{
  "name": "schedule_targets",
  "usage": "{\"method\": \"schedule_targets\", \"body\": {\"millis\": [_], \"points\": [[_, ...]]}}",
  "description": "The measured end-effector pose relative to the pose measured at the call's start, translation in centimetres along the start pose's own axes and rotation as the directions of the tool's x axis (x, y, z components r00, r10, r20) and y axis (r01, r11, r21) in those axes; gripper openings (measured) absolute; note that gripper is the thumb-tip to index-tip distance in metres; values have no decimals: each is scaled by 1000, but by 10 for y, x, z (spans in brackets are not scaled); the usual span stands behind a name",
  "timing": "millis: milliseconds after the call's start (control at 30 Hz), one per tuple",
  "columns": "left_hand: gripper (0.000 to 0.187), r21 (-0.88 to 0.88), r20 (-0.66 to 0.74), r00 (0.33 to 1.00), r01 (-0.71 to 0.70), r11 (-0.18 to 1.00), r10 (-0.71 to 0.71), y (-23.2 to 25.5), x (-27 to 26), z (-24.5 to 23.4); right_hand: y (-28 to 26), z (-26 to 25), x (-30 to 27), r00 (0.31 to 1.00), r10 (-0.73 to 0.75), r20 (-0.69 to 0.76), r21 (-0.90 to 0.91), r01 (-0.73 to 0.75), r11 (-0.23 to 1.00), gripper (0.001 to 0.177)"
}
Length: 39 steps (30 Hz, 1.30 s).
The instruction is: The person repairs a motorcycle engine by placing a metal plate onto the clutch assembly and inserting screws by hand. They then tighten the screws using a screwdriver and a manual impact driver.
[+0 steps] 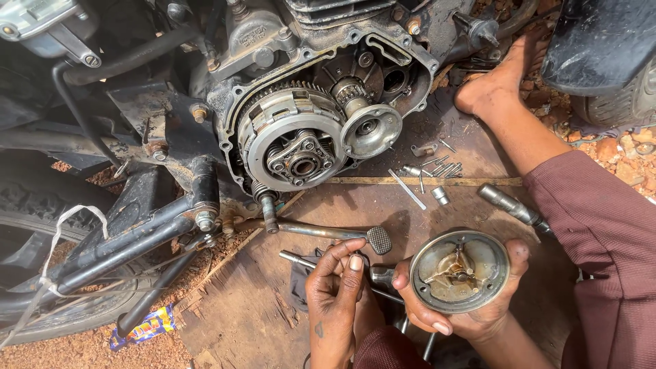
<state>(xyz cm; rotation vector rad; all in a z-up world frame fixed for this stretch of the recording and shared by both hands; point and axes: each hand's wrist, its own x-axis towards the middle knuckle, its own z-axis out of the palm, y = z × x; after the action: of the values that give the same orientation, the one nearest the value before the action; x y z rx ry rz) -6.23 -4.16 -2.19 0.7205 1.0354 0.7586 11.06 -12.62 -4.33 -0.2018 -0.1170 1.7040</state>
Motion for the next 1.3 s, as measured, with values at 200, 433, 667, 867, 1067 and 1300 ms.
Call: {"method": "schedule_targets", "body": {"millis": [200, 433, 667, 867, 1067, 1300], "points": [[29, 68, 5, 998, -56, 996, 56, 5, -1, -5, 4, -8, -2, 988, -83, -127, 38, 89, 995, 131], [28, 40, -30, 999, -11, 999, 13, 4, 5, -8, -6, 2, 17, 988, -131, -80, -133, 120, 984, 123], [29, 97, -67, 998, -7, 995, 14, 9, 16, -6, -14, 23, 72, 827, -538, -162, -689, 295, 661, 102], [27, 147, 16, 998, -67, 987, 65, 14, 27, 8, -16, 33, 117, 581, -801, 146, -937, -178, -300, 79], [27, 119, 16, 996, -84, 989, 83, 5, 33, 6, -13, 46, 151, 507, -854, 115, -917, -276, -288, 69], [26, 103, -11, 998, -61, 993, 62, 3, 39, 8, -12, 54, 162, 453, -891, 35, -897, -379, -229, 71]]}}
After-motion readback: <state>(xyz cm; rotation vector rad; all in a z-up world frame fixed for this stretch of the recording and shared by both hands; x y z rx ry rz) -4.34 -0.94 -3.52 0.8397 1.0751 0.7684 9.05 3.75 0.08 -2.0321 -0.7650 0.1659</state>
